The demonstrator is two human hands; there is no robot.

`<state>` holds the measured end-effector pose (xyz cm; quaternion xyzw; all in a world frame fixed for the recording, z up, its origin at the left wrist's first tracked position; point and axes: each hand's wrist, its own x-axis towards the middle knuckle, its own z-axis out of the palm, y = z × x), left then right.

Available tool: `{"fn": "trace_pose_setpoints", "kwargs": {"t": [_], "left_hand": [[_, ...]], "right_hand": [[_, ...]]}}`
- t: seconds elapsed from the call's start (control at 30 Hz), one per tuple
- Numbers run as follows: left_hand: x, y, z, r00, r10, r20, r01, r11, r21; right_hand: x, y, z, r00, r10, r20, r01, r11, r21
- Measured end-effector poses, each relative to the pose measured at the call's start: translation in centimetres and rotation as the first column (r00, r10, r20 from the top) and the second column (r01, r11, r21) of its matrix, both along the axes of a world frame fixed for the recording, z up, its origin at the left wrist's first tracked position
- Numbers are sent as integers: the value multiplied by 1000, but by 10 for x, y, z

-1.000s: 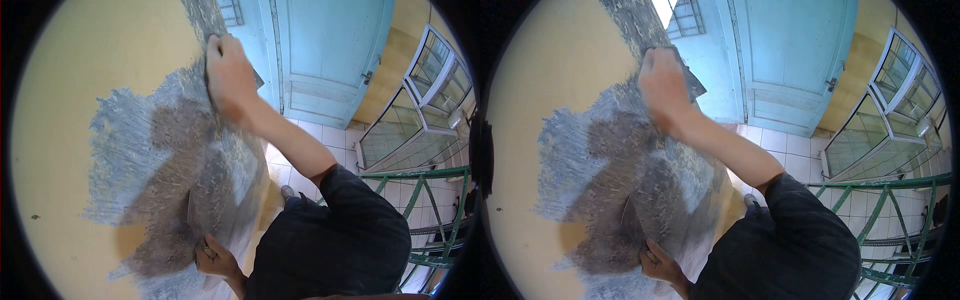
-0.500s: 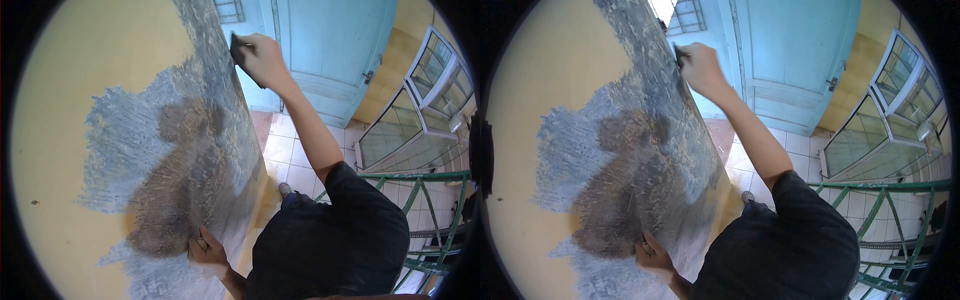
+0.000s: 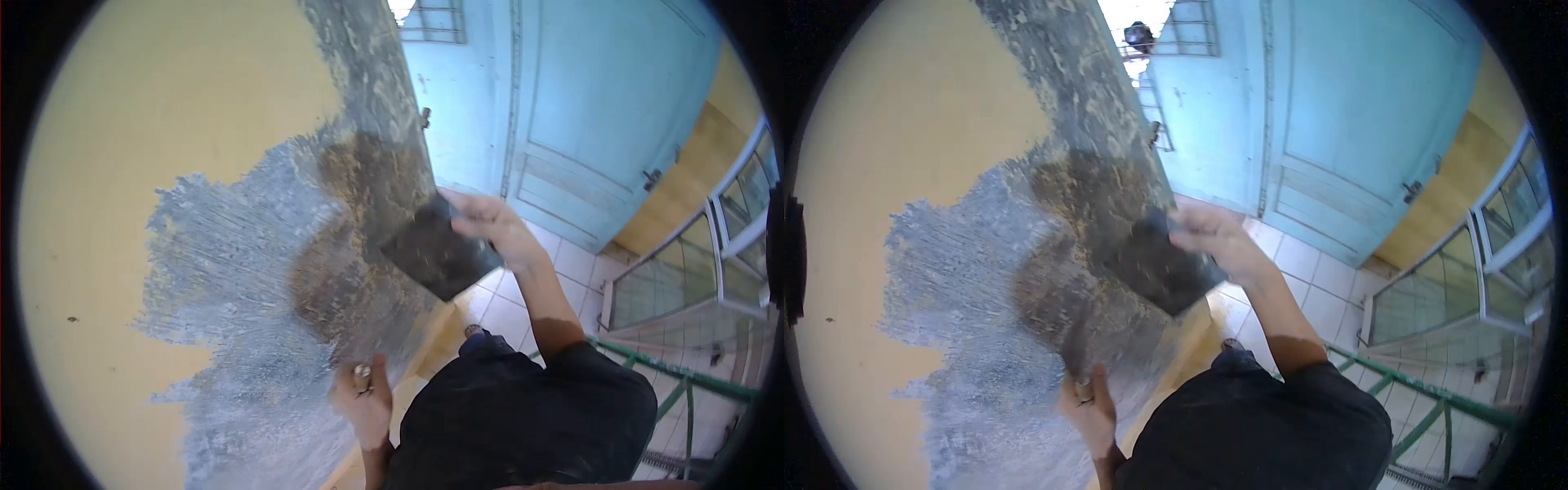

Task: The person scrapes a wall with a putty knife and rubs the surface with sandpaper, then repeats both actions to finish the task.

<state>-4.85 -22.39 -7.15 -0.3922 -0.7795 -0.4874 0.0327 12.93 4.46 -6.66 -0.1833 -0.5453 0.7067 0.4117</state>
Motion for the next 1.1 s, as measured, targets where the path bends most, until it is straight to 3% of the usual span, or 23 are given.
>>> {"fn": "trace_pose_setpoints", "kwargs": {"t": [0.07, 0.1, 0.13, 0.27, 0.33, 0.37, 0.43, 0.53, 0.7, 0.77, 0.83, 0.9, 0.93, 0.97, 1.03, 1.07, 1.1], "left_hand": [[14, 20, 3, 1000, -13, 8, 13, 999, 37], [18, 29, -1, 997, -75, 35, 73, 997, 39], [23, 37, -3, 989, -136, 64, 133, 990, 42], [45, 54, 1, 991, -24, 129, 20, 999, 33], [52, 54, -9, 932, -14, 363, 4, 1000, 28], [56, 56, -12, 933, 19, 360, -33, 999, 33], [64, 60, -16, 910, 33, 414, -70, 995, 74], [75, 65, -14, 895, 128, 427, -158, 987, 35], [88, 68, -14, 920, 233, 314, -271, 959, 82], [92, 66, -15, 914, 287, 285, -324, 941, 92], [93, 62, -20, 930, 299, 213, -318, 946, 60], [94, 61, -22, 926, 324, 194, -343, 936, 77], [95, 60, -23, 932, 322, 169, -338, 938, 80], [95, 58, -25, 923, 343, 174, -362, 928, 89], [95, 53, -29, 928, 348, 135, -358, 932, 62], [98, 51, -26, 923, 341, 178, -355, 933, 53], [98, 48, -29, 916, 353, 191, -369, 928, 54]], "right_hand": [[2, 2, -24, 980, 192, 45, -187, 978, -89], [3, -2, -25, 936, 343, -77, -352, 914, -201], [3, -4, -34, 916, 384, -120, -402, 884, -241], [-1, -3, -57, 824, 528, -204, -566, 768, -299], [-5, 2, -61, 781, 594, -195, -624, 721, -302], [-8, 6, -62, 754, 630, -188, -654, 692, -305], [-14, 16, -62, 712, 691, -128, -693, 660, -291], [-23, 30, -48, 672, 724, 154, -702, 689, -177], [-46, 49, -64, 575, 772, 271, -810, 585, 51], [-56, 41, -55, 655, 645, 394, -748, 627, 217], [-59, 21, -31, 663, 630, 405, -743, 620, 251], [-61, 8, -31, 808, 522, 273, -587, 682, 437], [-60, 5, -14, 873, 361, 329, -484, 554, 678], [-62, 1, -10, 863, 379, 334, -499, 534, 682], [-63, -11, -11, 977, 182, 111, -186, 475, 860], [-64, -16, -17, 981, 192, 18, -115, 508, 854], [-63, -17, -15, 978, 205, 31, -133, 501, 855]]}}
